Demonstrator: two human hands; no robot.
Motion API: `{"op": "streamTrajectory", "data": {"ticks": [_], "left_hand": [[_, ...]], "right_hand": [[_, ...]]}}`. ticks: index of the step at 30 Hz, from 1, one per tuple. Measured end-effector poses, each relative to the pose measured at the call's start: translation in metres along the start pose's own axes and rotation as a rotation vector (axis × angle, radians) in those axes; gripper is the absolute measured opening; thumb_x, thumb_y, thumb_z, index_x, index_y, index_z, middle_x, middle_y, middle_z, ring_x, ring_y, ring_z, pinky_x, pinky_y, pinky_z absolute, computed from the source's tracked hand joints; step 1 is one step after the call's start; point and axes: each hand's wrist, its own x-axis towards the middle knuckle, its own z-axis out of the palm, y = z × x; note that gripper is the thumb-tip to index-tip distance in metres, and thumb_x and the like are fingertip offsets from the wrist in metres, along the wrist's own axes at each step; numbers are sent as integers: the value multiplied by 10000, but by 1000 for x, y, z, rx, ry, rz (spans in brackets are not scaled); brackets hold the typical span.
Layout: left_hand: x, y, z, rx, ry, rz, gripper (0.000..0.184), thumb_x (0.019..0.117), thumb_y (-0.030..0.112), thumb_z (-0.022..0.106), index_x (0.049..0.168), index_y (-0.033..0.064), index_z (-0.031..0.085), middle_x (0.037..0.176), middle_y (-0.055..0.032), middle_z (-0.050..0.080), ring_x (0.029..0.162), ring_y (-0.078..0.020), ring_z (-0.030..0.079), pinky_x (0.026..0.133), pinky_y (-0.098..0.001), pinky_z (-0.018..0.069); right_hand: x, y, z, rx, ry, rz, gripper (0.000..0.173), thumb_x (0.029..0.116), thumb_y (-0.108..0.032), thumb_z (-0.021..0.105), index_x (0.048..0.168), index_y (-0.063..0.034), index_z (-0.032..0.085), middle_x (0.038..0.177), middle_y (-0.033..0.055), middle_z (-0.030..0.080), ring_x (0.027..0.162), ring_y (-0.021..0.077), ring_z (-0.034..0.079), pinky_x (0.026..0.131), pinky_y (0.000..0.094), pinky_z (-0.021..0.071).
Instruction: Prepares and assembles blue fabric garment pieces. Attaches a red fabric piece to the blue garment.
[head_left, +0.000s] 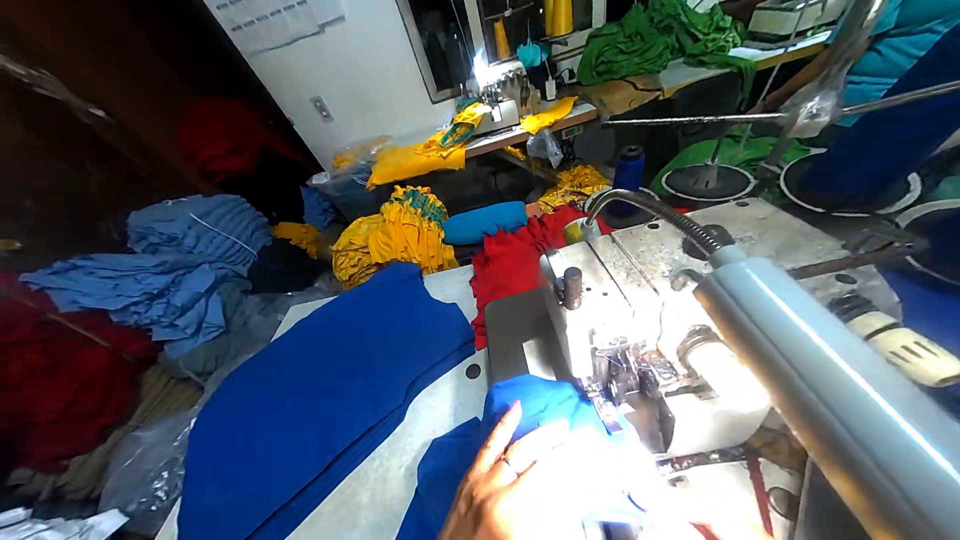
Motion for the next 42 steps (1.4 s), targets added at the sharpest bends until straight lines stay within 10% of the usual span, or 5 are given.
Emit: {"op": "streamTrajectory", "data": {"ticks": [13,22,33,38,42], "left_hand": [[33,-40,4,328,24,-152,325,905,55,593,1122,196,789,1125,-37,697,1045,-229,654,850,-360,575],[-5,86,-55,95,-536,-301,342,971,236,639,1236,33,713,1159,-195,708,1040,-376,698,801,-462,582],[-58,61,38,-339,123,-538,671,944,539,640,1246,-58,682,1270,-179,703,1227,-220,657,1074,-396,494],[-58,51,46,-533,-11,-617,580,1009,508,513,1262,18,694,1102,-63,735,1069,-174,645,974,-495,437],[-61,46,49,-825,104,-548,255,920,262,746,872,11,730,849,-5,674,834,-1,607,771,-177,511]], "right_hand": [[-6,-19,11,-316,58,-28,347,991,-102,647,1212,162,602,906,134,709,760,68,685,711,235,596],[-16,-5,16,-694,-257,-254,190,960,-65,594,1047,21,739,973,181,750,897,293,740,803,429,594],[-62,7,-13,-92,-237,-115,249,1015,-224,620,1191,-69,705,1189,12,733,1140,21,646,1001,230,528],[-72,6,-4,-80,-131,-136,109,1014,-182,636,987,-94,693,987,-39,738,960,-37,667,866,165,551],[-75,9,0,5,-119,-140,38,995,-205,675,1026,-183,672,984,-112,700,925,-58,648,823,135,542]]}}
